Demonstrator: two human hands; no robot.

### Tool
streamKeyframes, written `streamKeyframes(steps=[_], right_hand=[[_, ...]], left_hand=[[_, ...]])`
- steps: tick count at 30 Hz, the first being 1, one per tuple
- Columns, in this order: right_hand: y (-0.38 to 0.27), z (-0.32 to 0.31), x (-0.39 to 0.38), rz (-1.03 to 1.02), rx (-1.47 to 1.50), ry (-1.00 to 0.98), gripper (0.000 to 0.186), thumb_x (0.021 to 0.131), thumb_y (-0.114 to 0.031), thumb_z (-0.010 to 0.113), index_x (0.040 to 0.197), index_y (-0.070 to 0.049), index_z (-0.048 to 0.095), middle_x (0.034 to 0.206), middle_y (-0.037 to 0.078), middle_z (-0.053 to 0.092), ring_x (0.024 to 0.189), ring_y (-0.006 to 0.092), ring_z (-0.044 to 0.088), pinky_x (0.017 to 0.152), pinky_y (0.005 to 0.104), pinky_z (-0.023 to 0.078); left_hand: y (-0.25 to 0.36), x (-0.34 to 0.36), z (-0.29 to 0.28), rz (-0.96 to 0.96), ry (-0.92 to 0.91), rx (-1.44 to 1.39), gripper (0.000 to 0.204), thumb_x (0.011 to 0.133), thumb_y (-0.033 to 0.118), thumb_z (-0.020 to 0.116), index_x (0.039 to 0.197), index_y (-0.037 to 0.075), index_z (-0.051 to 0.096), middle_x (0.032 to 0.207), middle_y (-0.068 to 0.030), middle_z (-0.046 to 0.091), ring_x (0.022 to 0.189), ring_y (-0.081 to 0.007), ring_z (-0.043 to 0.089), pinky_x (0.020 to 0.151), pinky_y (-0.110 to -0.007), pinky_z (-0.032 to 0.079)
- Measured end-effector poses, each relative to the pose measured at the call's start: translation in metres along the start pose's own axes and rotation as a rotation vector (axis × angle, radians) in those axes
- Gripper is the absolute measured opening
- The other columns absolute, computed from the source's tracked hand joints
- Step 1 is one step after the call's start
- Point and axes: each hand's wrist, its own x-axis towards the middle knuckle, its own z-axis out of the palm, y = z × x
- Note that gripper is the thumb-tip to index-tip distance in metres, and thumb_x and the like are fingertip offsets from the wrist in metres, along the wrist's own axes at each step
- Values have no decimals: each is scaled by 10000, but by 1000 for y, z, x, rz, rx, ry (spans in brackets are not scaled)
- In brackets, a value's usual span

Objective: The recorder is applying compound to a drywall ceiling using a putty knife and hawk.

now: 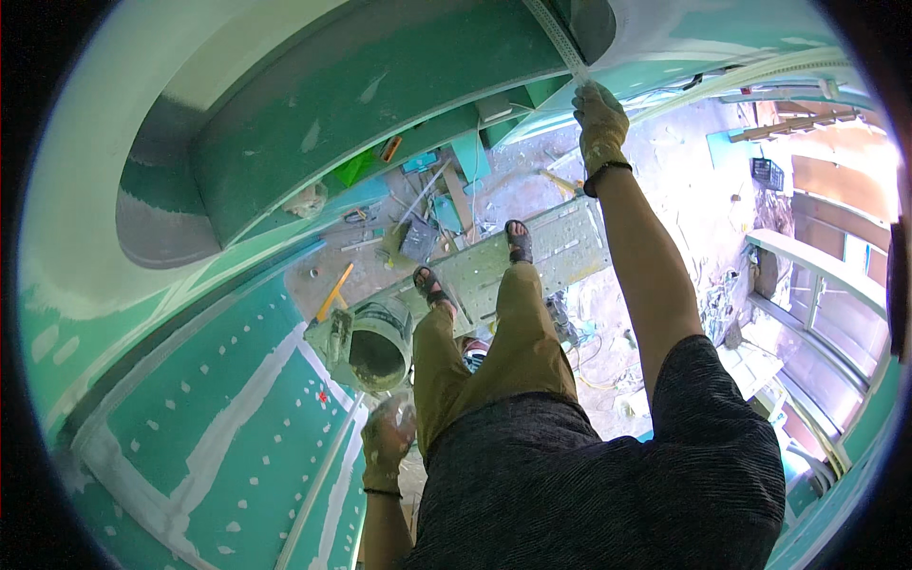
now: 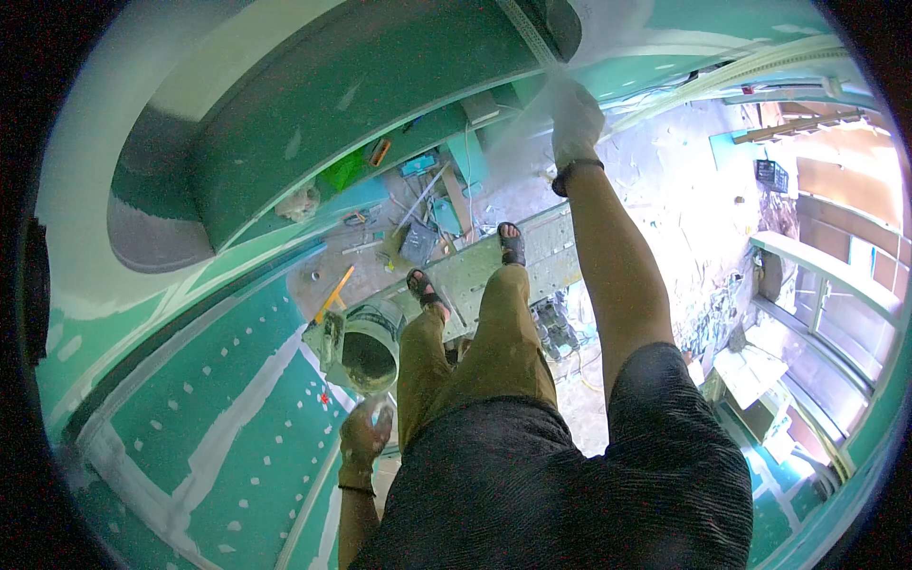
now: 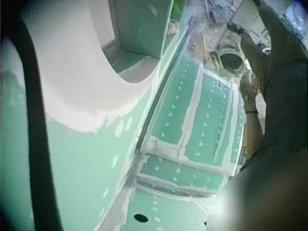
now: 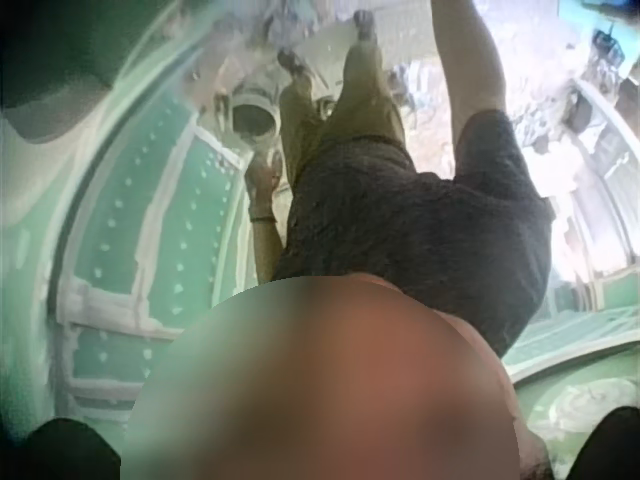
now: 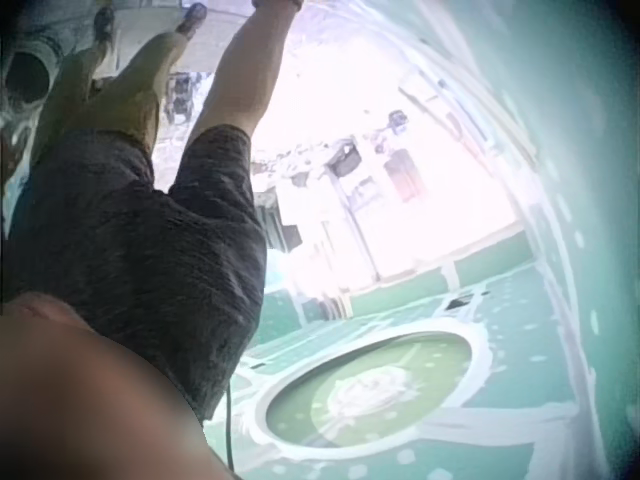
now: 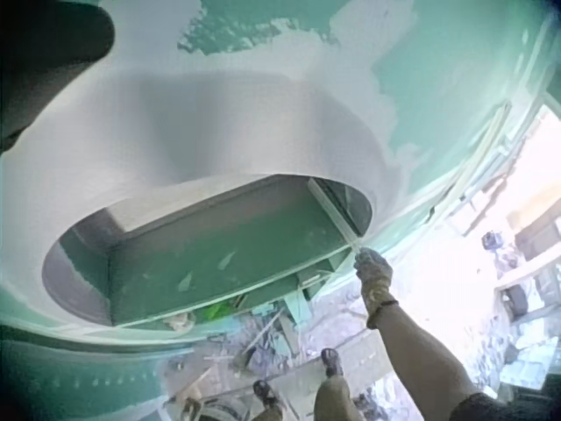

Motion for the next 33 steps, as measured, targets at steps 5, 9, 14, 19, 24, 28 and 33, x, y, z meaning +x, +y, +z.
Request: streamKeyframes(steps=[5,9,14,19,24,28,33], right_hand=[[13,13,36,-18,58,47,227,945,-170,734,1123,-29,712,910,50,719,730,134,656,616,255,492],[23,13,56,-32,155,18,247,934,-156,749,1122,-2,704,940,65,720,741,149,664,610,254,487],[21,25,52,-105,-21,47,253,937,-163,745,1114,12,703,908,53,705,725,145,652,605,253,477],[15,31,53,-83,127,-9,243,942,-166,740,1113,4,706,889,38,693,731,127,627,627,256,475],[4,38,53,-153,77,109,235,936,-192,715,1083,-9,731,898,49,696,823,157,628,726,281,500],[-23,65,15,-126,-137,180,285,904,-238,740,1081,-15,743,927,73,717,867,199,649,815,332,519],[-11,53,41,-219,-521,325,331,877,-269,777,1084,-15,735,990,131,740,918,257,674,869,390,515]], left_hand=[[-1,-16,-4,-199,-96,-48,363,944,301,619,1183,44,712,1191,-196,713,1113,-359,686,985,-430,529],[-7,-13,4,-236,-78,-106,360,945,297,621,1194,53,711,1210,-193,708,1133,-352,680,991,-425,526],[4,-6,3,-265,-107,-128,346,944,267,638,1225,76,705,1234,-178,704,1157,-334,674,998,-417,524],[-11,-9,20,-216,-122,-201,362,952,306,630,1223,79,705,1258,-170,695,1171,-336,666,1008,-419,521],[-15,-7,31,-153,-118,-173,344,938,238,662,1229,56,690,1221,-151,715,1145,-301,682,981,-388,534],[-25,-13,31,-137,-128,-91,370,945,289,660,1241,69,683,1209,-152,717,1131,-305,686,959,-380,545],[-58,-16,63,-272,-74,-556,373,946,300,669,1243,74,683,1202,-141,722,1107,-310,695,932,-385,554]])
